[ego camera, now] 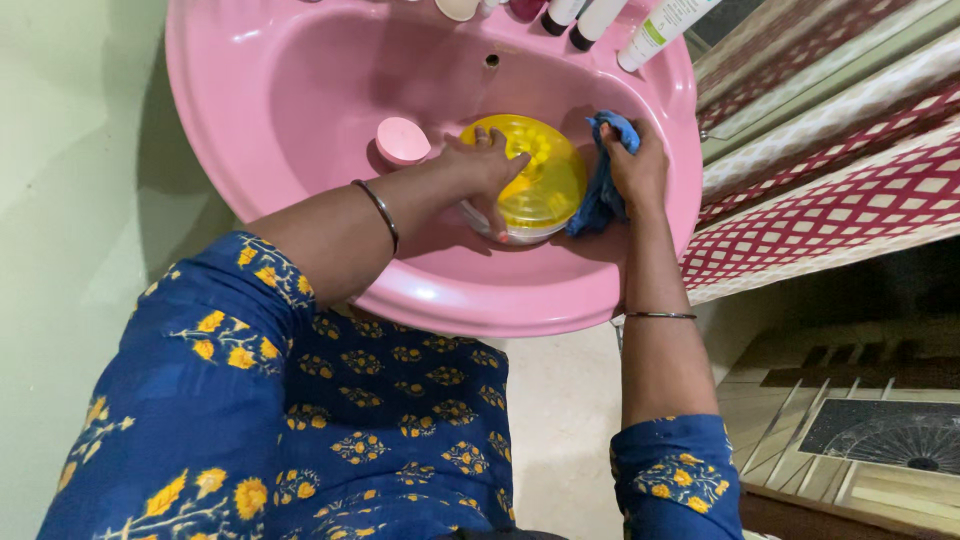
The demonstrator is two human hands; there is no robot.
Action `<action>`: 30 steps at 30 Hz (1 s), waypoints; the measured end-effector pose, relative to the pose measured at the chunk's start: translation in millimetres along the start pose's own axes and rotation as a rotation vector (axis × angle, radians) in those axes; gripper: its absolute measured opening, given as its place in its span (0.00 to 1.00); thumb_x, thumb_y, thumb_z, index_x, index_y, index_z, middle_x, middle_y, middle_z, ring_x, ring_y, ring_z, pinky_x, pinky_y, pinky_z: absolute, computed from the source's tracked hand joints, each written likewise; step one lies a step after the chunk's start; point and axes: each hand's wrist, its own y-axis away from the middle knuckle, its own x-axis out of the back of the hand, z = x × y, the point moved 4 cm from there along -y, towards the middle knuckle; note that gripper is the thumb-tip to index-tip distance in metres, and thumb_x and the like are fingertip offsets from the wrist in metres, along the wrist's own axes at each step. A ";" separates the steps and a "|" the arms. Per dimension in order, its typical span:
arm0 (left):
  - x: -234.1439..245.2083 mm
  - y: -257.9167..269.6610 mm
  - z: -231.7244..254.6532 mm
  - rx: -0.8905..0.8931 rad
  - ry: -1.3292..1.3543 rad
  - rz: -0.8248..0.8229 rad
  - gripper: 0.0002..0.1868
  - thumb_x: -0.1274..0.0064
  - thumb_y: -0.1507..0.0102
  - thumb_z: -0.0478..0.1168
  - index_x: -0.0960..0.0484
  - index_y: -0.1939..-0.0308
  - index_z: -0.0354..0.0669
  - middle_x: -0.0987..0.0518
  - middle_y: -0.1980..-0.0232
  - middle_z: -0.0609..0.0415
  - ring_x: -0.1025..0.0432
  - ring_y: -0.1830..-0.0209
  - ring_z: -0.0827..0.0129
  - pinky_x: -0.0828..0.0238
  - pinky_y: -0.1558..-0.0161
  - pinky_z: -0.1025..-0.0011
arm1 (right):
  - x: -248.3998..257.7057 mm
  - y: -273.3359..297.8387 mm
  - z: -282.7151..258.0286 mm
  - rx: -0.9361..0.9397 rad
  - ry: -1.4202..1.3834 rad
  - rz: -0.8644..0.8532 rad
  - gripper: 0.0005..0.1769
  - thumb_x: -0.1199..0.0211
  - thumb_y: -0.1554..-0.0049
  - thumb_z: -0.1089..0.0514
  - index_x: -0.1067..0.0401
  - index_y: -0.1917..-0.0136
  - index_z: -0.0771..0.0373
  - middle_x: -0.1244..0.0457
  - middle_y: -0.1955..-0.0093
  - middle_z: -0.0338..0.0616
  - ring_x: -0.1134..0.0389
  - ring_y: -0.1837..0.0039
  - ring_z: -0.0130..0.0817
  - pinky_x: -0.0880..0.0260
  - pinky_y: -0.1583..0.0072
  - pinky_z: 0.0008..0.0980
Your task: The person opens a yellow-lidded container at a pink sink, then picks up several bottles and tubes from the sink and places them onto a two-tier glass shelf above. The person handles each item one at a time and arranges them on the shelf.
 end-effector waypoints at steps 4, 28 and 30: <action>19.5 -17.8 -16.1 -0.243 0.153 0.217 0.51 0.29 0.53 0.63 0.26 0.32 0.41 0.19 0.40 0.40 0.25 0.38 0.48 0.29 0.38 0.54 | 14.5 7.0 -15.2 0.127 0.377 0.074 0.23 0.32 0.52 0.62 0.23 0.42 0.54 0.32 0.45 0.55 0.33 0.42 0.57 0.33 0.42 0.50; 52.2 -30.2 -69.2 -0.213 0.594 0.590 0.28 0.46 0.35 0.61 0.15 0.53 0.36 0.19 0.56 0.33 0.23 0.56 0.42 0.27 0.52 0.50 | -165.5 -4.3 -73.5 0.731 0.445 -0.456 0.19 0.34 0.46 0.49 0.24 0.44 0.58 0.32 0.44 0.58 0.32 0.43 0.58 0.33 0.44 0.57; 53.2 -29.1 -69.5 -0.200 0.573 0.605 0.28 0.45 0.36 0.61 0.15 0.53 0.37 0.19 0.56 0.33 0.23 0.55 0.42 0.28 0.52 0.49 | -165.1 -4.0 -69.6 0.698 0.459 -0.454 0.18 0.33 0.45 0.50 0.24 0.43 0.59 0.32 0.45 0.57 0.31 0.44 0.57 0.33 0.44 0.56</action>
